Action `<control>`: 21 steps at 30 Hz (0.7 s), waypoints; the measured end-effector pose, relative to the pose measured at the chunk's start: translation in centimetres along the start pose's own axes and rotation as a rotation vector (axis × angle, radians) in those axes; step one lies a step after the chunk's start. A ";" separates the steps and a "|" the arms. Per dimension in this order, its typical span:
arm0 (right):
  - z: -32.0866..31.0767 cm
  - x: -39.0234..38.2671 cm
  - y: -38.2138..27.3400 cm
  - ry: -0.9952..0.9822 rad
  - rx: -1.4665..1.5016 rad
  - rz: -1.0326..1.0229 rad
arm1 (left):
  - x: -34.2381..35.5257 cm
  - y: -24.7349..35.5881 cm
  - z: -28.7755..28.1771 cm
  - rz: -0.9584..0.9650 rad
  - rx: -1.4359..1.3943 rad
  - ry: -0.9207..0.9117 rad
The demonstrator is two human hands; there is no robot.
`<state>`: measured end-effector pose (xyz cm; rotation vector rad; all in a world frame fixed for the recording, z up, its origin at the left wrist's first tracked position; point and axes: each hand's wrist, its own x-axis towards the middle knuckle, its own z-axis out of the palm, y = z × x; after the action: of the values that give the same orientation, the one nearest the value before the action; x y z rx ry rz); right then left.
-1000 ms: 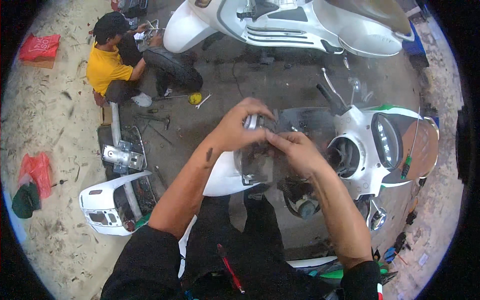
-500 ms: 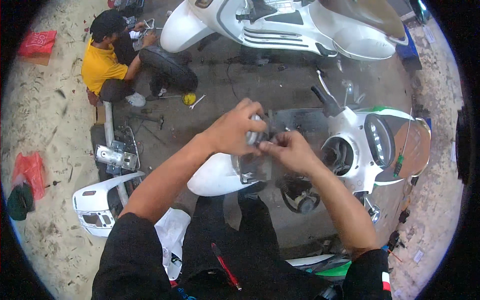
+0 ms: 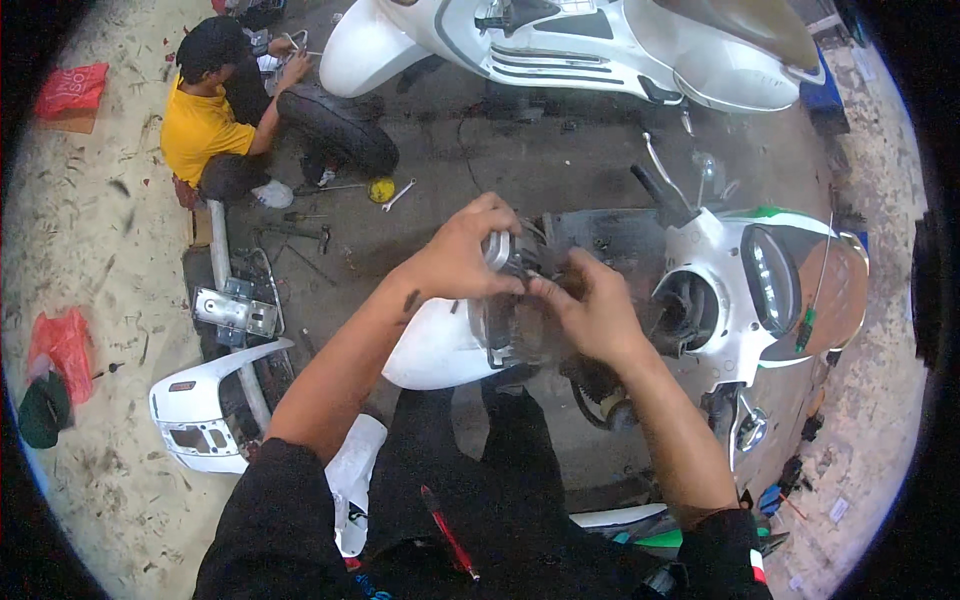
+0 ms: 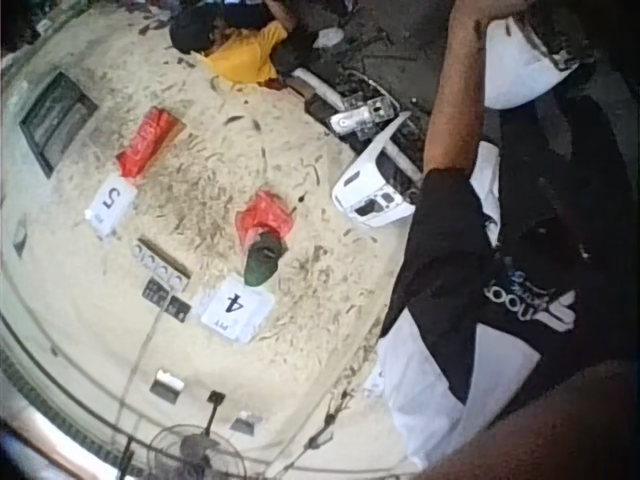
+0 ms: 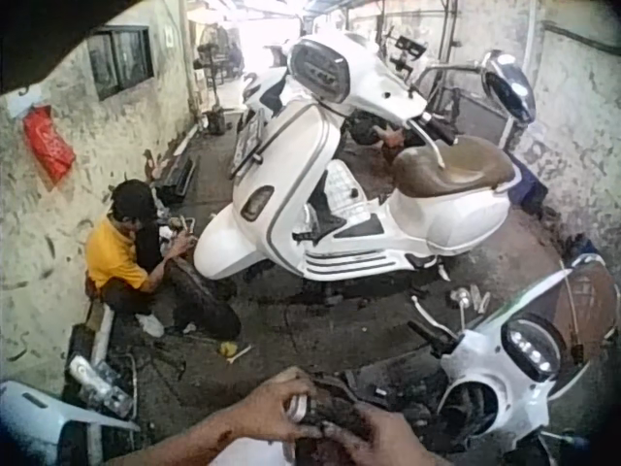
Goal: The person unwraps a new ignition switch assembly from bubble wrap by hand and aligns it onto the scooter frame.
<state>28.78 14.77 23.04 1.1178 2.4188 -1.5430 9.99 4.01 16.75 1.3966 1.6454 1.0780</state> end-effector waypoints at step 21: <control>1.3 2.8 -1.0 0.206 0.136 -0.222 | 0.9 1.7 -2.7 -0.310 0.012 0.035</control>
<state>25.74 14.97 22.02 1.1135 2.6884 -1.7615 8.01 4.64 19.37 1.0890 1.8237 0.9167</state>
